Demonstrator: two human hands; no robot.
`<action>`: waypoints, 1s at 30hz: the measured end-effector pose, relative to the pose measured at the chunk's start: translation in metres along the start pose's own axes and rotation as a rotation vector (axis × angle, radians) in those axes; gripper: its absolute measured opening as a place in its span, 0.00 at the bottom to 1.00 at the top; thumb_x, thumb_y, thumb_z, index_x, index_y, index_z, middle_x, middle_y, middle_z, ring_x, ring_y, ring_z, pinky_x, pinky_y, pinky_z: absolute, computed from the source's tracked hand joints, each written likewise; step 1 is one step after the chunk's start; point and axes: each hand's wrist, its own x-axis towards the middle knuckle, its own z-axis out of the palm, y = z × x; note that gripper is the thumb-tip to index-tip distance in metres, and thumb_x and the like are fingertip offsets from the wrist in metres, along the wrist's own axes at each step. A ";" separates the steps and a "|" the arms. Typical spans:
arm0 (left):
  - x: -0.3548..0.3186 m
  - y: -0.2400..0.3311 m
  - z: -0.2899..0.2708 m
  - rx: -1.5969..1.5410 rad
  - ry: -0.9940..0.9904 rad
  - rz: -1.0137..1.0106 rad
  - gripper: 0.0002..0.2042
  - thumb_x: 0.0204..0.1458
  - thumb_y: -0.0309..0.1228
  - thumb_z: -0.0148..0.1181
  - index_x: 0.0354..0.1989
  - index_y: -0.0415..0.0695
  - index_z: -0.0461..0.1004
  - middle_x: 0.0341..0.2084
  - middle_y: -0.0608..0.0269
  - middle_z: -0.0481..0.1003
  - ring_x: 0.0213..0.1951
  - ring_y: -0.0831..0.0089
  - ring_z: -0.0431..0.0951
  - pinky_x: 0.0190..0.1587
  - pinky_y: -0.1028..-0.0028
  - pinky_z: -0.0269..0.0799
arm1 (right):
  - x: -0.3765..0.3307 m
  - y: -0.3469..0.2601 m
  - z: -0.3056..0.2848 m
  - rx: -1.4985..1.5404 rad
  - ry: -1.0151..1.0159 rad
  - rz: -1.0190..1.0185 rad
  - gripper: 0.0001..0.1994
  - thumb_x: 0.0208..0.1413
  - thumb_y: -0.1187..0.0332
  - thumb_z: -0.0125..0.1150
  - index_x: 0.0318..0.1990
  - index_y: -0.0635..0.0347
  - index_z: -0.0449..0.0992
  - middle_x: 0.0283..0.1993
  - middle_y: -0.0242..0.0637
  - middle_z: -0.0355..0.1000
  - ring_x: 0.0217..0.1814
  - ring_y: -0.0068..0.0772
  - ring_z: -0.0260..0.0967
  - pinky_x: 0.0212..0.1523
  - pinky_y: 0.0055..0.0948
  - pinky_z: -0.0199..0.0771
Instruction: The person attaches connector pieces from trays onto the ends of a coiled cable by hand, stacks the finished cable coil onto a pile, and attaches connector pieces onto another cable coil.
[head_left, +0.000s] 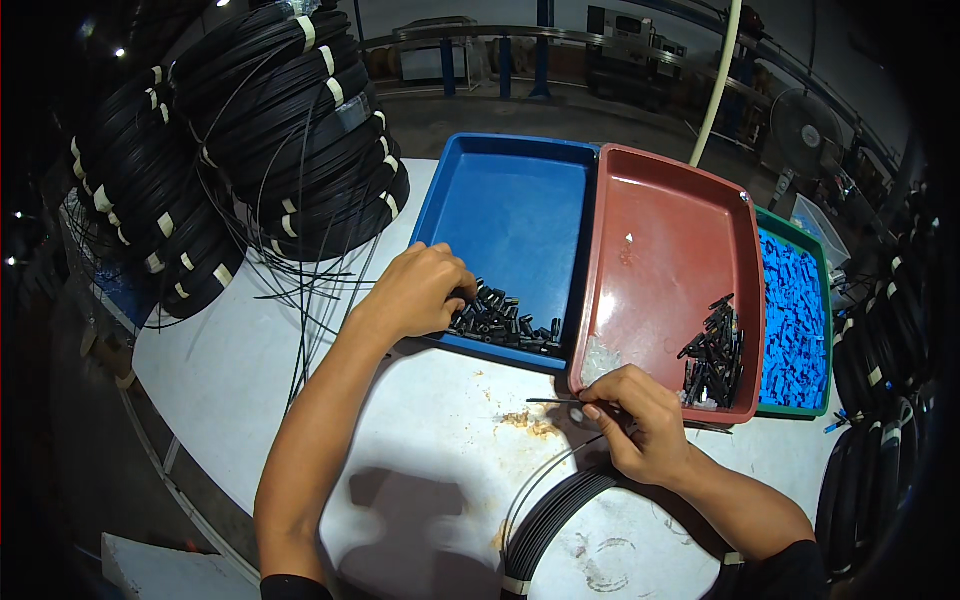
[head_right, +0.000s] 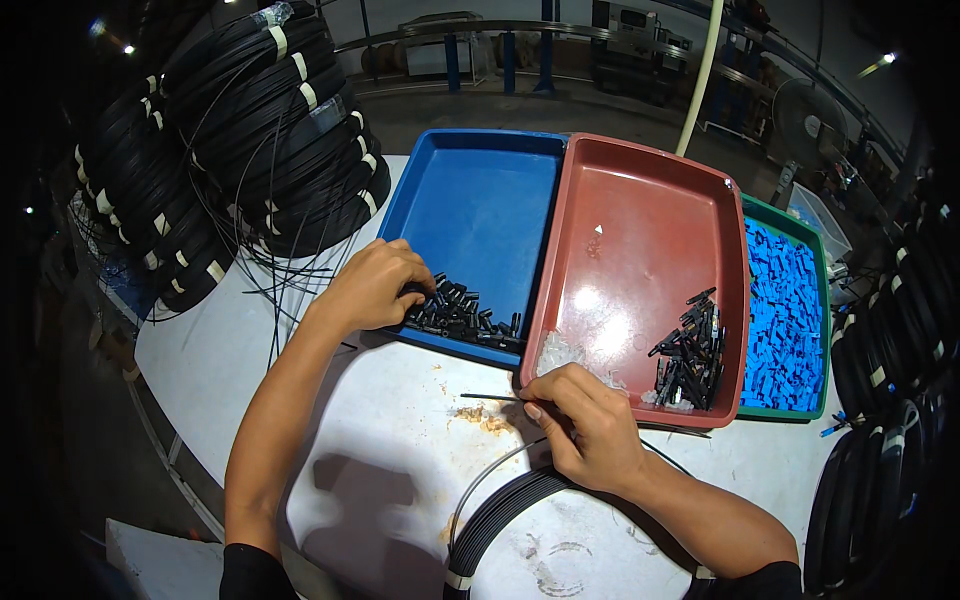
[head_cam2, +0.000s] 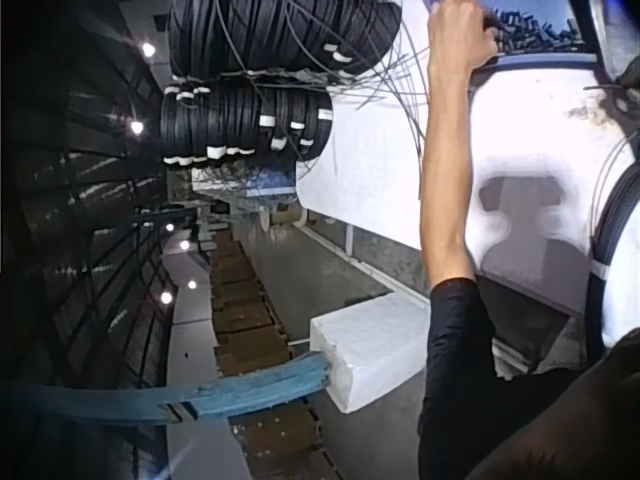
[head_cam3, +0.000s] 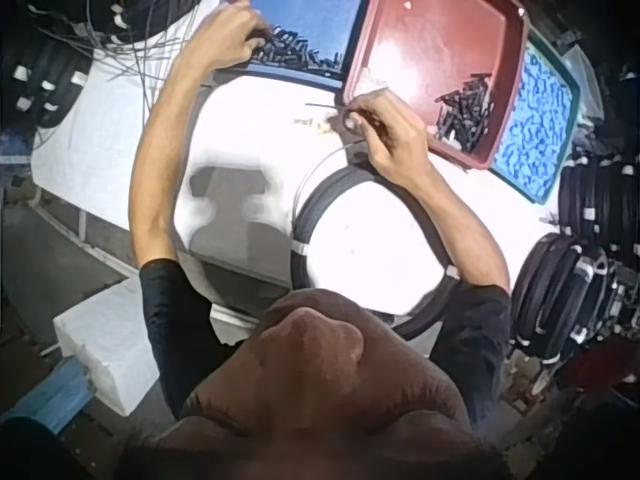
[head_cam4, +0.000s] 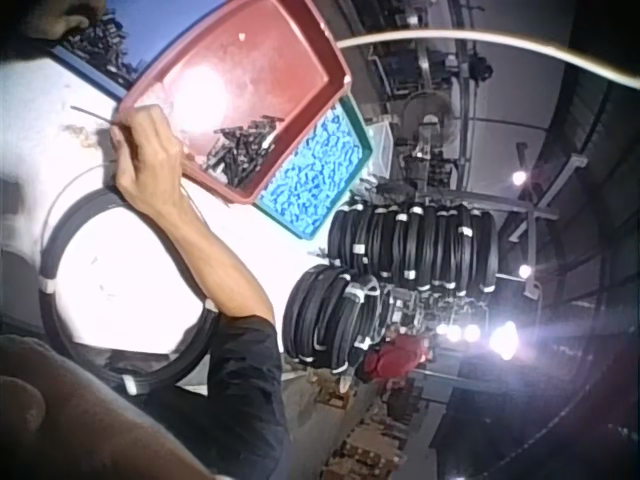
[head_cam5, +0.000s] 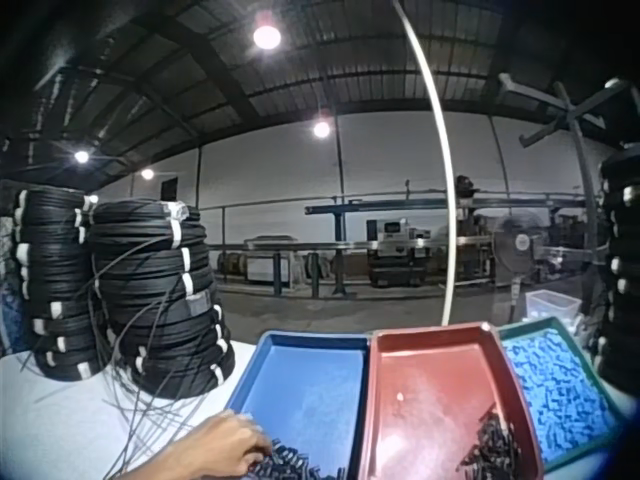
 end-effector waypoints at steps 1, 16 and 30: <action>0.000 0.002 -0.001 0.034 -0.036 0.005 0.08 0.45 0.27 0.71 0.36 0.44 0.86 0.35 0.59 0.84 0.44 0.60 0.80 0.51 0.63 0.74 | 0.000 0.000 0.000 -0.004 -0.010 -0.007 0.06 0.55 0.81 0.64 0.40 0.67 0.78 0.37 0.43 0.75 0.30 0.37 0.74 0.30 0.30 0.74; 0.011 0.023 0.015 -0.235 -0.001 -0.321 0.10 0.49 0.24 0.69 0.41 0.39 0.85 0.32 0.47 0.83 0.36 0.57 0.85 0.42 0.65 0.78 | -0.002 0.003 -0.004 -0.135 -0.092 -0.016 0.14 0.46 0.83 0.63 0.42 0.62 0.77 0.37 0.41 0.73 0.34 0.45 0.77 0.33 0.39 0.77; -0.005 0.121 0.015 -0.884 0.206 -0.231 0.08 0.61 0.29 0.60 0.43 0.38 0.81 0.32 0.58 0.83 0.36 0.74 0.82 0.42 0.73 0.75 | -0.034 -0.014 -0.063 -0.190 0.046 0.290 0.03 0.56 0.75 0.63 0.34 0.64 0.76 0.32 0.47 0.74 0.34 0.49 0.74 0.36 0.42 0.72</action>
